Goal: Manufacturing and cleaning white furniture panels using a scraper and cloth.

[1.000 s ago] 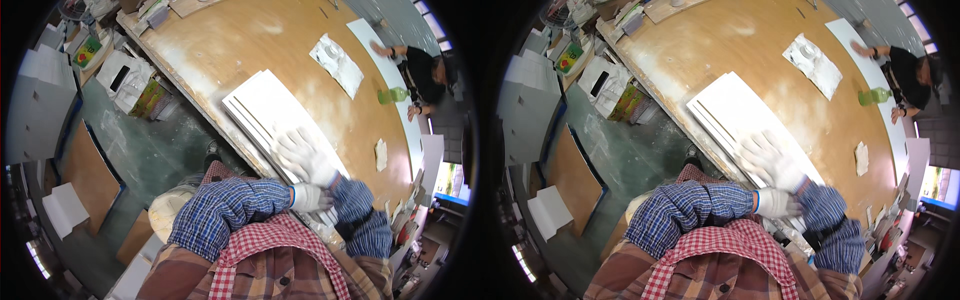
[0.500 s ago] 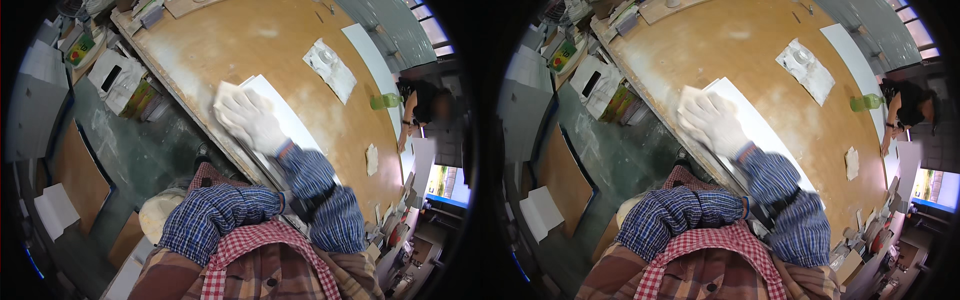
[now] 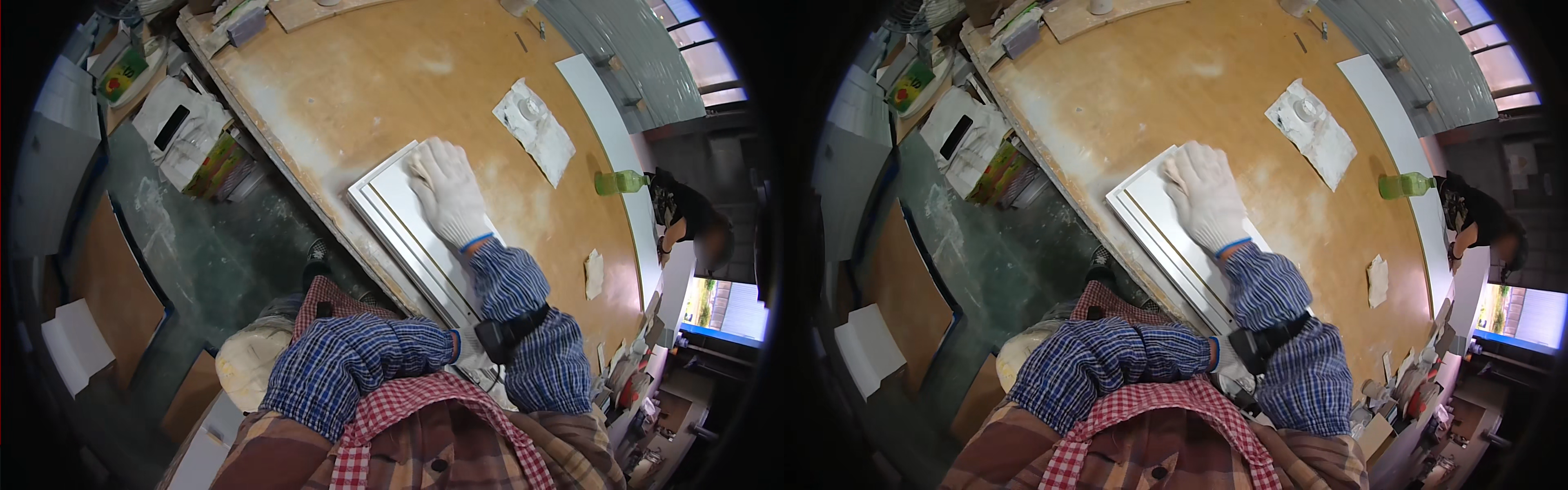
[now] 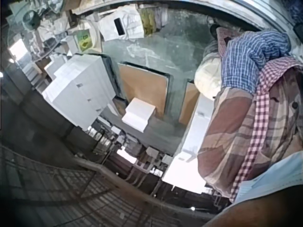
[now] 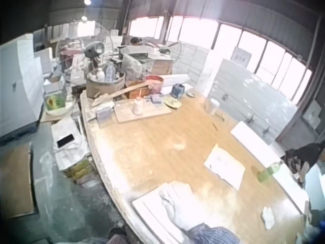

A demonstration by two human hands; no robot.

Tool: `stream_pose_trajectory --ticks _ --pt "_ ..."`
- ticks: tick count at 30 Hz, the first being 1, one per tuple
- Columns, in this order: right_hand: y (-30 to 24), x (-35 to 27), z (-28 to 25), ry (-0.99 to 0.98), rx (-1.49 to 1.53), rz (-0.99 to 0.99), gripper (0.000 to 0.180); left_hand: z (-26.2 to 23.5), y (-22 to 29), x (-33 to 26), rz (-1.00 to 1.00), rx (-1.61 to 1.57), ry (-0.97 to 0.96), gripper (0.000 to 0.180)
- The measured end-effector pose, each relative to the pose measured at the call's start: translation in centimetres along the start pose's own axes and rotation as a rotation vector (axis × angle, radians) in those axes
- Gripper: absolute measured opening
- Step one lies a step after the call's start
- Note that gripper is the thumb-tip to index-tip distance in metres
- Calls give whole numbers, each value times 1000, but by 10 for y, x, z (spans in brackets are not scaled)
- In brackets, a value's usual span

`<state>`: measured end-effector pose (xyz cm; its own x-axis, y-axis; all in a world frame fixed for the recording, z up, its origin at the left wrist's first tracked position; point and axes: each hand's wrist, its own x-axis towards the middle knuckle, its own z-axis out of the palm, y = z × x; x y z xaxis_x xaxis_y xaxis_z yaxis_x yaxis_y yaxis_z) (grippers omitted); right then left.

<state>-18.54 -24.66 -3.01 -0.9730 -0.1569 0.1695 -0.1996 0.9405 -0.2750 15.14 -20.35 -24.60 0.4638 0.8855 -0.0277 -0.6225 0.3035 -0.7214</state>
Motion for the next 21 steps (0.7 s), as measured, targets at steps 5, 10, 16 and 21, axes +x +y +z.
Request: stream_pose_trajectory --ticks 5,10,16,21 --pt "-33 -1 23 -12 -157 -534 34 -10 11 -26 114 439 -63 50" --pt "-39 -85 -33 -200 -236 -602 30 65 -13 -102 262 1547 -143 53" --pt "-8 -221 -80 -386 108 -92 28 167 -87 -183 635 3189 -701 27" --pt "-7 -294 -77 60 -259 373 39 263 -73 -306 1660 2867 -327 26"
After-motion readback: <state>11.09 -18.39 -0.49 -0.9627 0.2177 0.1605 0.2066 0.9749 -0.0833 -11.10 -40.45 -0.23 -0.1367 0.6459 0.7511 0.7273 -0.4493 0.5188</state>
